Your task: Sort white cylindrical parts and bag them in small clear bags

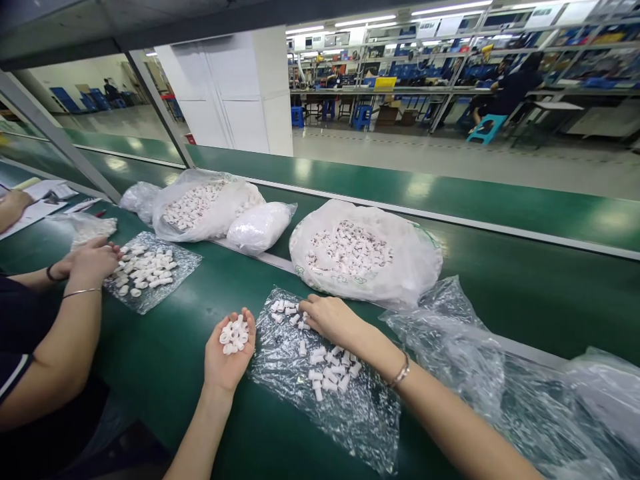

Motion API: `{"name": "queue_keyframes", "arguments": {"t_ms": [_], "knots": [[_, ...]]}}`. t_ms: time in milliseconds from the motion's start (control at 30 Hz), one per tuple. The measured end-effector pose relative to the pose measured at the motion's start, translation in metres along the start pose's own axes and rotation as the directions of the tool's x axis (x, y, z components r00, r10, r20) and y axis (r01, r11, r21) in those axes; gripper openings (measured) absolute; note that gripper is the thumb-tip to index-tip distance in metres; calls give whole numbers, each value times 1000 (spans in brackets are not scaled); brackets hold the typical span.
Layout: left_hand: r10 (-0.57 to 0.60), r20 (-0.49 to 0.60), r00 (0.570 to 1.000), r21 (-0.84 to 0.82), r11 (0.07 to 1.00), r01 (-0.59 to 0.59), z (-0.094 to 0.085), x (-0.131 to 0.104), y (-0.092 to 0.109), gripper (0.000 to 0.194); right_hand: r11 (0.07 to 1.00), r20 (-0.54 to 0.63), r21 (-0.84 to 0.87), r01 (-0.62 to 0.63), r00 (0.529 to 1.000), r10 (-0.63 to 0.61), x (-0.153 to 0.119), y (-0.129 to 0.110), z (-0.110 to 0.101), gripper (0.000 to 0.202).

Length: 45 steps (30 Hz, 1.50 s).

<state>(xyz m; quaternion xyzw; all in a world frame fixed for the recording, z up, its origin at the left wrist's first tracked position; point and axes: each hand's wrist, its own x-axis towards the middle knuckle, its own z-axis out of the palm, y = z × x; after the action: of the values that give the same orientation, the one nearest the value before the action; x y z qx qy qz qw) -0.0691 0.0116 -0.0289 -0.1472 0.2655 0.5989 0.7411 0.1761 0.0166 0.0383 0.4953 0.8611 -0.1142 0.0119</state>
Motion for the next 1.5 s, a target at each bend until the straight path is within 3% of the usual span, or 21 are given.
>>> {"name": "queue_keyframes", "arguments": {"t_ms": [133, 267, 433, 700, 900, 1100, 1233, 1367, 1500], "knots": [[-4, 3, 1000, 12, 1000, 4, 0, -1, -1, 18, 998, 80, 34, 59, 995, -62, -28, -10, -4, 10], [-26, 8, 1000, 17, 1000, 26, 0, -1, -2, 19, 995, 86, -32, 91, 992, -88, -41, -19, 11, 17], [-20, 10, 1000, 17, 1000, 20, -1, 0, -1, 21, 983, 11, -63, 175, 985, -174, -31, -23, 21, 11], [-28, -6, 1000, -8, 1000, 28, 2, -3, -1, 20, 966, 120, -178, 186, 979, -167, -25, -12, 11, 13], [-16, -6, 1000, -8, 1000, 16, 2, -4, 0, 21, 919, 153, -199, 339, 937, -313, -14, -16, 9, 30], [-6, 2, 1000, 26, 1000, 6, 1, -2, 0, 22, 903, 152, -148, 403, 912, -381, 15, -27, 8, 15], [-1, 0, 1000, 29, 1000, 1, 1, -1, 1, 22, 920, 111, -148, 362, 931, -348, 28, -29, -2, 9], [-8, -1, 1000, 30, 1000, 8, 1, -2, 1, 22, 952, 55, -69, 298, 954, -295, 2, -14, -16, 9], [-33, 10, 999, 22, 999, 33, 1, -4, 0, 22, 975, 74, 52, 214, 973, -218, -44, 2, -9, 6]]}}
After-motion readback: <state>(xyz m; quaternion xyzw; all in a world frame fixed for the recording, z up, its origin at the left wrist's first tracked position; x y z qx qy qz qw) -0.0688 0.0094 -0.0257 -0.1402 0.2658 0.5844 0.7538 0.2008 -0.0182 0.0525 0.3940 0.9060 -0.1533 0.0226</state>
